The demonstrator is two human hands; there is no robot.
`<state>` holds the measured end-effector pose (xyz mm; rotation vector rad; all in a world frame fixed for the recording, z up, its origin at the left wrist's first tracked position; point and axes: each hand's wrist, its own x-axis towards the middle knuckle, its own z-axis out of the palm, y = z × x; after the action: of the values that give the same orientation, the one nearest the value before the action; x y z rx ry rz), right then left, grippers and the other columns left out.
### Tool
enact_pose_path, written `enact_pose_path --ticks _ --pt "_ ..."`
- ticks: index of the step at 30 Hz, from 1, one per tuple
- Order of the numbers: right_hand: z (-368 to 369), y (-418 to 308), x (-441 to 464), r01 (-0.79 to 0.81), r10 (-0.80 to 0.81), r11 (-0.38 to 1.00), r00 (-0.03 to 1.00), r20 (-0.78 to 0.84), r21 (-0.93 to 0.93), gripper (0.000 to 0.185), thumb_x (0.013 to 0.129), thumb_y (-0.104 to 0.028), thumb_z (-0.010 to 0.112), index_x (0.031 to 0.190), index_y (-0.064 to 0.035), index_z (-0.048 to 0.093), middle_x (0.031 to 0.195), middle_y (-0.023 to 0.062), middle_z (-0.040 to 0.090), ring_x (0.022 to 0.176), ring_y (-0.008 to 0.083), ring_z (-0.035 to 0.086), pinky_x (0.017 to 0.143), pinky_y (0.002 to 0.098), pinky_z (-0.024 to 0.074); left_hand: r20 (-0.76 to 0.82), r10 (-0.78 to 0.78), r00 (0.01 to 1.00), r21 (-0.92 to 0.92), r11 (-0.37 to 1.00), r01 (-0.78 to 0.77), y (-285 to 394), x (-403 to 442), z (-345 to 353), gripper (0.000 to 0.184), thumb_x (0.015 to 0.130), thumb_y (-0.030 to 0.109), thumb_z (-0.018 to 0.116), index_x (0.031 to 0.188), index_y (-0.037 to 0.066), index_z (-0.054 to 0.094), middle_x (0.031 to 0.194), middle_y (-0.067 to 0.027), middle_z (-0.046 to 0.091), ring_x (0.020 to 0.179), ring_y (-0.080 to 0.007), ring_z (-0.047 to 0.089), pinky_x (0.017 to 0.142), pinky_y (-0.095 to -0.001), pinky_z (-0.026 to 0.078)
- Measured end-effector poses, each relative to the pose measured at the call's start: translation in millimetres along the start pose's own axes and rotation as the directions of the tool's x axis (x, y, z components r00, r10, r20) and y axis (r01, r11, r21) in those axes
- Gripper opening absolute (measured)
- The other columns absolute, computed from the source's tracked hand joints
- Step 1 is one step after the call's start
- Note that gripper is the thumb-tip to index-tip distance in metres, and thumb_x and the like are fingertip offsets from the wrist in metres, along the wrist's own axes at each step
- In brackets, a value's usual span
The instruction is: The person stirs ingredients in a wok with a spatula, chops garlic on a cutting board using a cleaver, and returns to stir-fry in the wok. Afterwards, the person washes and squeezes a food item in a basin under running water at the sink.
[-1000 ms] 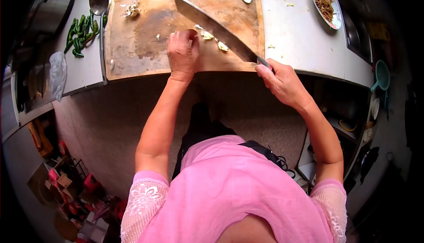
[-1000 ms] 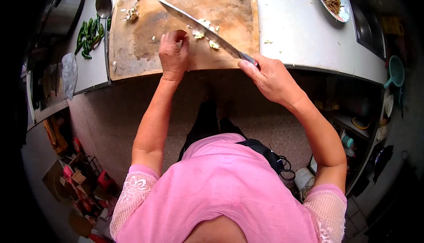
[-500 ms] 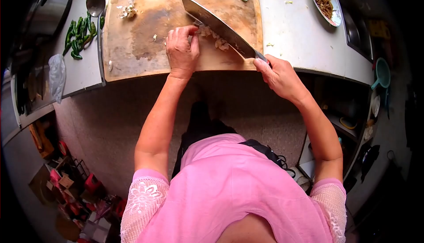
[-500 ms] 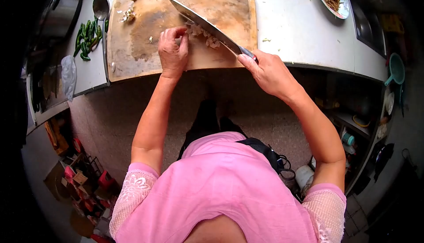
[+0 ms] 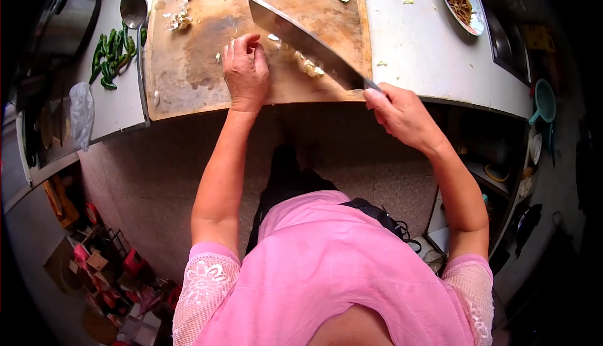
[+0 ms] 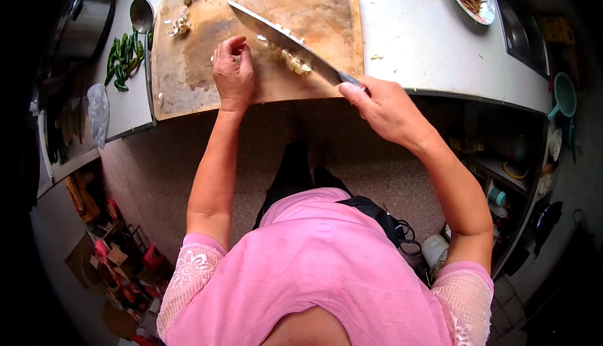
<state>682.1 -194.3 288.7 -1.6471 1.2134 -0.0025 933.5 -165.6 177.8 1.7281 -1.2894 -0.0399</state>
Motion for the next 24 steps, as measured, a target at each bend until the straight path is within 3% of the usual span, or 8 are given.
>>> enact_pose_path --ticks 2,6,9,13,16,19,22,24 --pt "-10 -4 -2 -0.009 0.016 0.995 0.997 -0.07 0.101 0.039 0.086 -0.037 0.046 0.069 -0.0016 0.049 0.053 0.003 0.045 0.049 0.0105 0.043 0.046 0.0267 0.0368 0.083 0.105 0.991 0.104 0.988 -0.113 1 9 -3 0.021 0.071 0.007 0.056 0.092 0.008 0.056 0.085 -0.0086 0.053 0.08 -0.0263 0.048 0.073 -0.0346 0.039" --pt "-15 9 26 0.122 -0.187 0.963 0.945 -0.269 -0.241 0.037 0.083 -0.037 0.049 0.072 -0.0017 0.05 0.056 0.0112 0.051 0.047 0.0231 0.048 0.047 0.0312 0.0398 0.206 0.171 0.964 0.342 0.91 -0.234 13 19 12 0.028 0.073 0.01 0.057 0.101 0.01 0.057 0.096 -0.01 0.053 0.093 -0.0264 0.046 0.082 -0.0387 0.036" --pt "-4 25 48 0.099 -0.38 0.812 0.838 -0.392 -0.575 0.037 0.08 -0.04 0.052 0.074 -0.004 0.048 0.062 0.0155 0.055 0.059 0.0355 0.053 0.052 0.0412 0.0414 0.312 0.088 0.946 0.273 0.946 -0.177 17 23 11 0.016 0.073 0.013 0.06 0.088 0.009 0.06 0.098 -0.0073 0.053 0.098 -0.0253 0.044 0.084 -0.0396 0.034" --pt "-2 31 47 0.144 -0.421 0.813 0.815 -0.399 -0.565 0.036 0.081 -0.038 0.052 0.074 -0.0029 0.049 0.059 0.0149 0.053 0.053 0.0321 0.052 0.05 0.0382 0.0412 0.381 0.018 0.925 0.141 0.987 -0.077 11 20 -2 0.005 0.075 0.01 0.059 0.078 0.006 0.059 0.088 -0.0058 0.057 0.083 -0.0211 0.052 0.071 -0.0306 0.04" --pt "-7 16 28 0.186 -0.264 0.949 0.91 -0.319 -0.255 0.035 0.083 -0.037 0.05 0.073 -0.0033 0.049 0.056 0.0094 0.051 0.044 0.0215 0.048 0.043 0.0308 0.0391 0.478 -0.164 0.863 -0.52 0.739 0.429 14 22 -20 0.008 0.081 0.01 0.055 0.083 0.002 0.058 0.076 0.0008 0.057 0.064 -0.0052 0.048 0.055 -0.0197 0.04" --pt "-7 5 11 -0.02 0.042 0.974 0.995 -0.09 0.225 0.036 0.087 -0.039 0.043 0.073 -0.0058 0.049 0.052 -0.001 0.045 0.038 0.0072 0.039 0.035 0.0202 0.0327 0.56 -0.18 0.809 -0.597 0.589 0.545 4 27 -32 0.011 0.082 0.01 0.054 0.087 0.002 0.058 0.077 0.0002 0.057 0.062 -0.0047 0.048 0.054 -0.0192 0.039" --pt "-11 7 -3 -0.196 0.161 0.816 0.981 0.112 0.543 0.039 0.088 -0.04 0.039 0.075 -0.0045 0.049 0.051 0.0004 0.045 0.038 0.0085 0.041 0.034 0.0213 0.0342 0.409 -0.261 0.875 -0.36 0.834 0.417 -14 36 -46 0.016 0.081 0.012 0.054 0.092 0.003 0.061 0.077 -0.0028 0.059 0.061 -0.0087 0.05 0.055 -0.0213 0.041" --pt "-10 24 -9 -0.232 0.178 0.78 0.973 0.149 0.581 0.041 0.089 -0.041 0.035 0.075 -0.004 0.048 0.052 0.0012 0.045 0.037 0.0091 0.042 0.032 0.0217 0.0345 0.266 -0.161 0.95 0.154 0.98 0.123 -26 42 -59 0.014 0.08 0.016 0.056 0.087 0.006 0.064 0.08 -0.0054 0.06 0.066 -0.0157 0.054 0.06 -0.0264 0.043"
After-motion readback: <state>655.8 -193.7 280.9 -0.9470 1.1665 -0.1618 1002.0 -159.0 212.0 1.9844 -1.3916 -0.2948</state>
